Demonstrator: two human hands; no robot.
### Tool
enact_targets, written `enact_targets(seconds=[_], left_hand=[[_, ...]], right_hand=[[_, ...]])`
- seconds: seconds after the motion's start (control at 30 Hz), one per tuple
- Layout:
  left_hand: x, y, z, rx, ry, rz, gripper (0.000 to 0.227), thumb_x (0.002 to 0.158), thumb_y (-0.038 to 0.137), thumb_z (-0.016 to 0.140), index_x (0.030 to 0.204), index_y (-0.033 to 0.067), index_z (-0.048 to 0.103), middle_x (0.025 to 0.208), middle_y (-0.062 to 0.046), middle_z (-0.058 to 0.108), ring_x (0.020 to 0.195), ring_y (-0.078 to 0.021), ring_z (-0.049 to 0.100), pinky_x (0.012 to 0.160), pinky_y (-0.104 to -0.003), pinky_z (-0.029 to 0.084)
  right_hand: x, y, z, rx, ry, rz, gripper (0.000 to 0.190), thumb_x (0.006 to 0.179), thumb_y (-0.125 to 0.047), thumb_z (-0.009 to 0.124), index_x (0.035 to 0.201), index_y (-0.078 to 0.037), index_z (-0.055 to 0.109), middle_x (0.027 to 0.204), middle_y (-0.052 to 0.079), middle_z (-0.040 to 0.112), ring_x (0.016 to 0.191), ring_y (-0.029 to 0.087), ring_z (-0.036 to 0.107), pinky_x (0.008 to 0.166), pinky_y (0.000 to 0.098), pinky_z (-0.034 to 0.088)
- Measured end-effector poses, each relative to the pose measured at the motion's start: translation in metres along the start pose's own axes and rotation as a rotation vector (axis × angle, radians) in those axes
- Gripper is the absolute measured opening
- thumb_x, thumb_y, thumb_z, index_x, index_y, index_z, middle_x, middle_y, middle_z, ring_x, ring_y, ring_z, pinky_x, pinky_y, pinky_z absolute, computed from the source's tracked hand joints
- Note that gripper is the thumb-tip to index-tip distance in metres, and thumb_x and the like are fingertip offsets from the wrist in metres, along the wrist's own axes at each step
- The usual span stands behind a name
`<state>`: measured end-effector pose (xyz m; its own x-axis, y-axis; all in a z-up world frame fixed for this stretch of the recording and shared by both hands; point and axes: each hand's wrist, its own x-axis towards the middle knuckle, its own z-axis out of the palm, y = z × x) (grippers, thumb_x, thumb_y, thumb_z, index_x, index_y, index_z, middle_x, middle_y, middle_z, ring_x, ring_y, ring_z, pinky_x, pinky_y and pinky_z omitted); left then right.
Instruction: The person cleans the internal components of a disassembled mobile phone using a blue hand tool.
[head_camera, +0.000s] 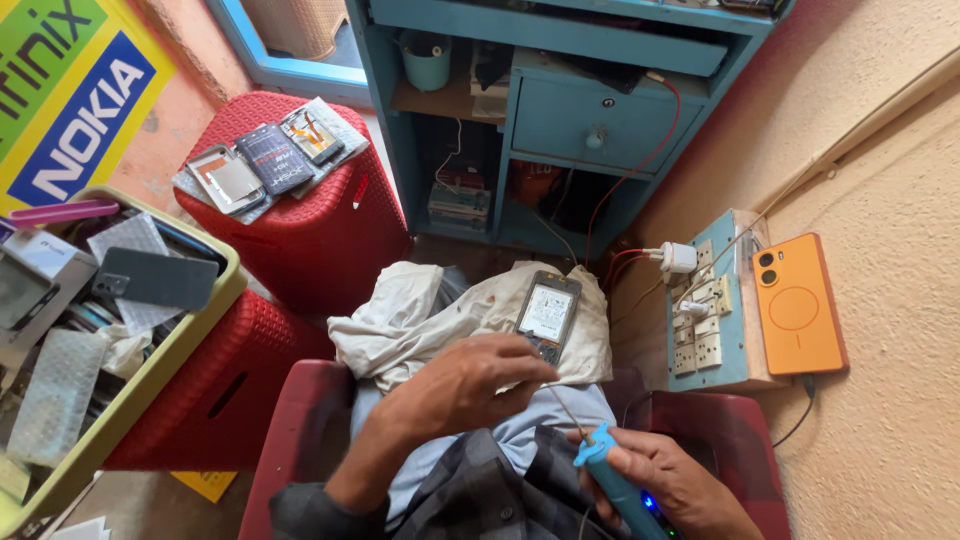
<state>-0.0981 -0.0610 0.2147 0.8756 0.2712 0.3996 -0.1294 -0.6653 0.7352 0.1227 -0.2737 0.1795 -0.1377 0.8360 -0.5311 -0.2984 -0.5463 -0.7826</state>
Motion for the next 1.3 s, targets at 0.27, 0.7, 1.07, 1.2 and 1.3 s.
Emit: enact_targets(seconds=[0.27, 0.7, 1.07, 1.2, 1.3], left_hand=[[-0.016, 0.002, 0.002, 0.282, 0.061, 0.135, 0.009, 0.087, 0.011, 0.075, 0.095, 0.0087, 0.073, 0.086, -0.005, 0.073, 0.08, -0.02, 0.07, 0.078, -0.037, 0.055], [-0.013, -0.086, 0.044, 0.121, 0.292, -0.495, 0.022, 0.094, 0.027, 0.072, 0.101, 0.007, 0.079, 0.096, -0.01, 0.078, 0.084, -0.0245, 0.074, 0.076, -0.037, 0.058], [0.011, -0.153, 0.122, -0.534, 0.291, -0.919, 0.054, 0.086, 0.027, 0.077, 0.128, -0.0007, 0.057, 0.107, -0.017, 0.071, 0.097, -0.0246, 0.07, 0.086, -0.038, 0.056], [-0.007, -0.147, 0.124, -0.977, 0.411, -0.779, 0.041, 0.093, 0.02, 0.071, 0.127, 0.0019, 0.058, 0.11, -0.008, 0.071, 0.099, -0.0139, 0.067, 0.089, -0.029, 0.054], [-0.018, -0.138, 0.116, -1.085, 0.412, -0.659, 0.038, 0.099, 0.019, 0.067, 0.13, 0.0006, 0.059, 0.117, -0.008, 0.068, 0.105, -0.0126, 0.064, 0.093, -0.027, 0.052]], right_hand=[[-0.019, 0.0, -0.005, -0.077, 0.003, 0.152, 0.056, 0.093, -0.033, 0.065, 0.137, -0.001, 0.059, 0.091, 0.01, 0.071, 0.072, 0.015, 0.067, 0.066, 0.0271, 0.055], [-0.008, 0.006, -0.013, 0.331, 0.338, -0.232, 0.066, 0.096, -0.042, 0.058, 0.141, 0.006, 0.052, 0.092, 0.013, 0.068, 0.071, 0.017, 0.067, 0.062, 0.0309, 0.057], [0.037, 0.013, -0.041, 0.119, 0.605, -0.287, 0.049, 0.099, -0.028, 0.059, 0.137, 0.002, 0.061, 0.093, 0.01, 0.072, 0.073, 0.015, 0.068, 0.062, 0.0277, 0.056], [0.048, 0.019, -0.048, 0.137, 0.59, -0.298, 0.049, 0.098, -0.027, 0.06, 0.137, 0.002, 0.061, 0.094, 0.01, 0.072, 0.074, 0.015, 0.069, 0.063, 0.0279, 0.057], [0.051, 0.018, -0.047, 0.113, 0.569, -0.343, 0.05, 0.099, -0.029, 0.06, 0.138, 0.001, 0.06, 0.096, 0.01, 0.073, 0.076, 0.014, 0.069, 0.063, 0.027, 0.058]])
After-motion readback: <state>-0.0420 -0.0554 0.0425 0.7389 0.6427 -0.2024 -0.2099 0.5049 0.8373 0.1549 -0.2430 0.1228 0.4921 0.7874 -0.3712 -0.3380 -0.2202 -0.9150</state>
